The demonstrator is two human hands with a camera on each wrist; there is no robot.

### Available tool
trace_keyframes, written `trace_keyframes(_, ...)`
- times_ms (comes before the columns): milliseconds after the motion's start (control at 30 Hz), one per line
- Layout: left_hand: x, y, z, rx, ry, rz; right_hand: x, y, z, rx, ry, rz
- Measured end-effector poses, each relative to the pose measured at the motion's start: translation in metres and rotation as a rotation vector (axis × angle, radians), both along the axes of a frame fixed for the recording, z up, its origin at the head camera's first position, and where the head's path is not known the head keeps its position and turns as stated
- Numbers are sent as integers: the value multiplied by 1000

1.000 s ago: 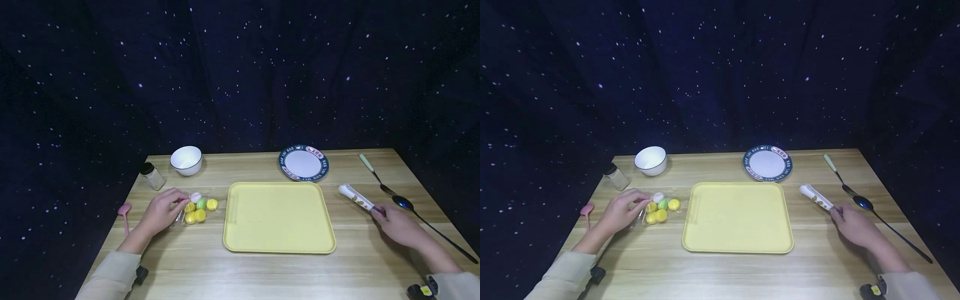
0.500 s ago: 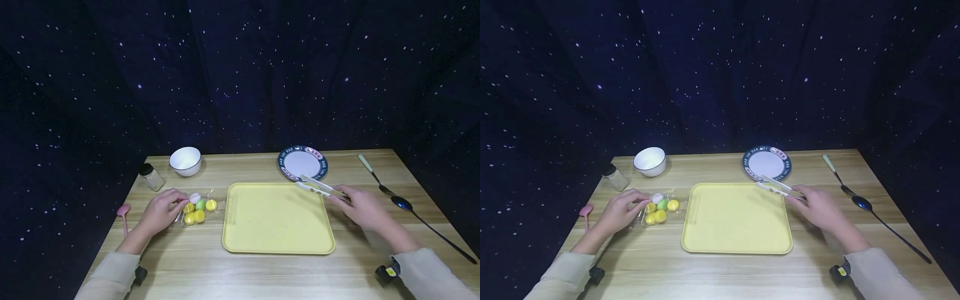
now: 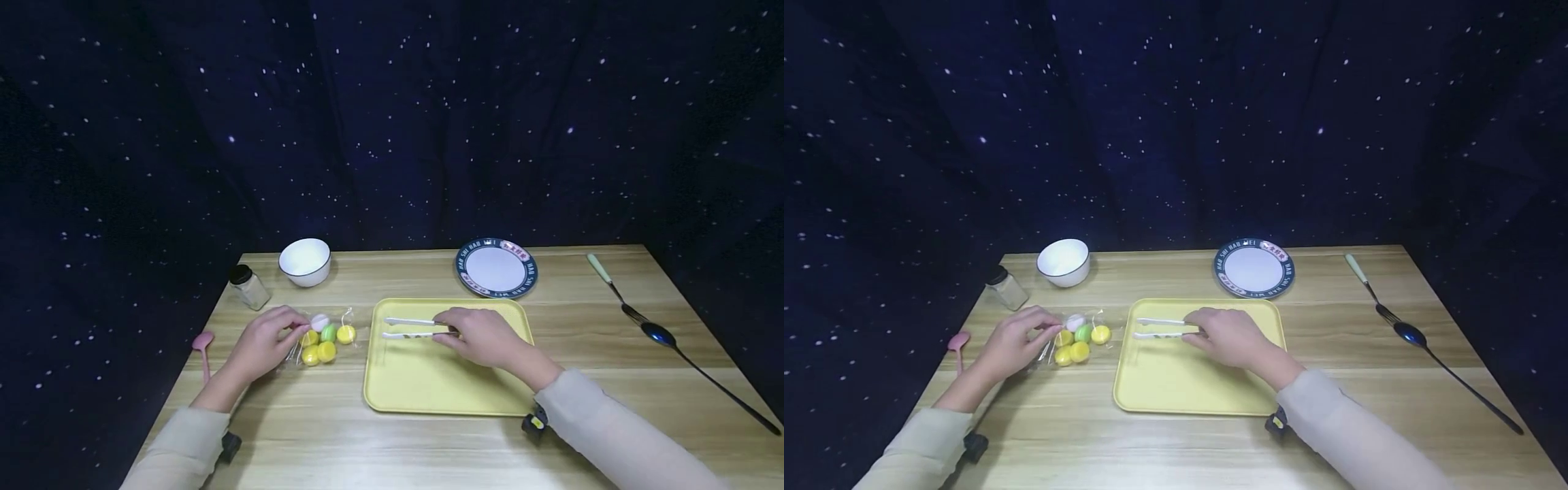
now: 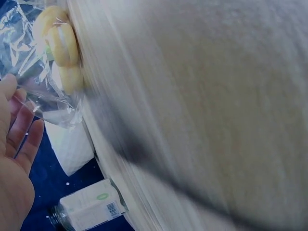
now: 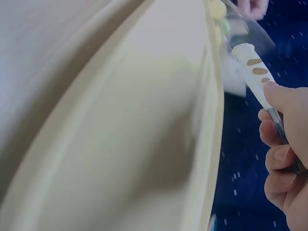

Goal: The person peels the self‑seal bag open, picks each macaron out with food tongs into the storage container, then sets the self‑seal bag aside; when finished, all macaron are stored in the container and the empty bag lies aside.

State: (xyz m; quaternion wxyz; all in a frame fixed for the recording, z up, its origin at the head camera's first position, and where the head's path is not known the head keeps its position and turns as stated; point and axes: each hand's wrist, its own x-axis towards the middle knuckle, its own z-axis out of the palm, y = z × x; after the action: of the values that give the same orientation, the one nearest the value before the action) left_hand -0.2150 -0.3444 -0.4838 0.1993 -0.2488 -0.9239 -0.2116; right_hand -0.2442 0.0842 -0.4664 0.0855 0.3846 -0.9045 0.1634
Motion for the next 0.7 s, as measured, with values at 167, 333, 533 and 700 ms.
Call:
trace_keyframes(167,0,1,0,8,-5,-4,-6,-27,-6,40,9,34)
trace_keyframes(333,-1,1,0,2,-17,6,-13,-45,-10,46,-3,43)
trace_keyframes(533,-1,-1,-1,4,-13,0,-17,-65,-8,84,-43,71)
trace_keyframes(700,0,0,0,8,-15,0,-18,-80,-5,130,-49,79)
